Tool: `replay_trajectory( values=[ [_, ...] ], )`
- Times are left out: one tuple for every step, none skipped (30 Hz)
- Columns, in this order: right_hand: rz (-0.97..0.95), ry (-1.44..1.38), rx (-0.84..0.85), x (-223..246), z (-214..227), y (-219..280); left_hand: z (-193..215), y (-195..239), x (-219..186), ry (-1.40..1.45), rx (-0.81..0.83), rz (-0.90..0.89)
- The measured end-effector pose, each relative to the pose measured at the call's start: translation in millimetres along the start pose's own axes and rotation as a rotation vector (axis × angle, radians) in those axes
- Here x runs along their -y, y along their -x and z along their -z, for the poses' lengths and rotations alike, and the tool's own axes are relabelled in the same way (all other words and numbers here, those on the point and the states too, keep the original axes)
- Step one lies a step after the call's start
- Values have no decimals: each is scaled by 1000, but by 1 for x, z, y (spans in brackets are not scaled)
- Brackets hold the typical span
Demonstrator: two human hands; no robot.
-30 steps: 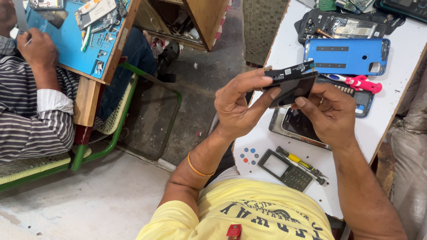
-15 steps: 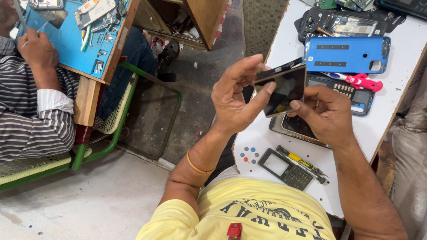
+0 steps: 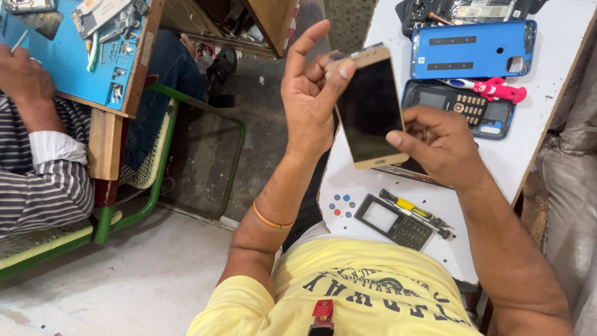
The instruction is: The person disassembles a smartphone, removes the back cover, and uses a screwdriver to remove screws from the internal metal frame. They handle the phone casing and internal components while working at a cluttered repair bench.
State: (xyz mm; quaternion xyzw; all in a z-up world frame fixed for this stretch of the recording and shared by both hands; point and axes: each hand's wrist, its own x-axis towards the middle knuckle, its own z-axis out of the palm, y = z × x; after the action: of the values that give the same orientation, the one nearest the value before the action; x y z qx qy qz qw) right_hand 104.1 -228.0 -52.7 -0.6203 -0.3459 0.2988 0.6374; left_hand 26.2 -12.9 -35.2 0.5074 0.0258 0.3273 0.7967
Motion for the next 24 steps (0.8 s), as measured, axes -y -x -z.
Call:
replay_trajectory(
  values=[
    [6,-85,-31,0,0,-2,0,1,3,34,6,24],
    [13,-169,-62,1,0,-4,-1,3,5,45,5,68],
    [19,-253,-94,1,1,-6,-1,7,8,59,3,112],
    [27,-309,-124,1,1,-8,-1,10,11,69,12,140],
    [37,-364,-155,2,1,-10,-3,13,15,79,22,168],
    [47,-419,-186,2,2,-12,-4,17,19,89,32,195],
    [51,-435,-191,2,3,-12,-5,21,22,84,40,236],
    [55,-452,-196,3,4,-12,-6,27,25,79,48,277],
    [60,-468,-200,3,5,-13,-7,31,27,74,57,316],
    [46,-485,-208,3,6,-14,-7,34,30,68,63,340],
    [27,-501,-216,3,6,-14,-7,38,32,63,66,366],
    [9,-518,-223,2,7,-15,-6,41,34,58,69,392],
    [6,-518,-205,3,8,-16,-5,42,36,55,64,388],
    [4,-517,-187,3,9,-16,-4,43,37,52,59,385],
    [1,-518,-169,4,10,-16,-2,44,38,48,53,383],
    [-20,-493,-149,5,11,-17,-1,44,39,56,51,371],
    [-42,-468,-129,6,12,-16,0,43,40,63,49,360],
    [-63,-443,-109,7,12,-16,0,43,41,71,47,348],
    [-57,-399,-97,9,12,-15,1,43,42,66,44,346],
    [-50,-356,-84,10,12,-15,1,43,42,60,42,344],
    [-45,-313,-73,12,11,-15,1,44,42,55,40,344],
    [-23,-294,-74,13,10,-15,1,43,43,42,42,331],
    [-5,-277,-77,14,9,-15,1,44,43,29,44,322],
    [13,-261,-80,15,8,-15,1,45,43,16,45,313]
  ],
)
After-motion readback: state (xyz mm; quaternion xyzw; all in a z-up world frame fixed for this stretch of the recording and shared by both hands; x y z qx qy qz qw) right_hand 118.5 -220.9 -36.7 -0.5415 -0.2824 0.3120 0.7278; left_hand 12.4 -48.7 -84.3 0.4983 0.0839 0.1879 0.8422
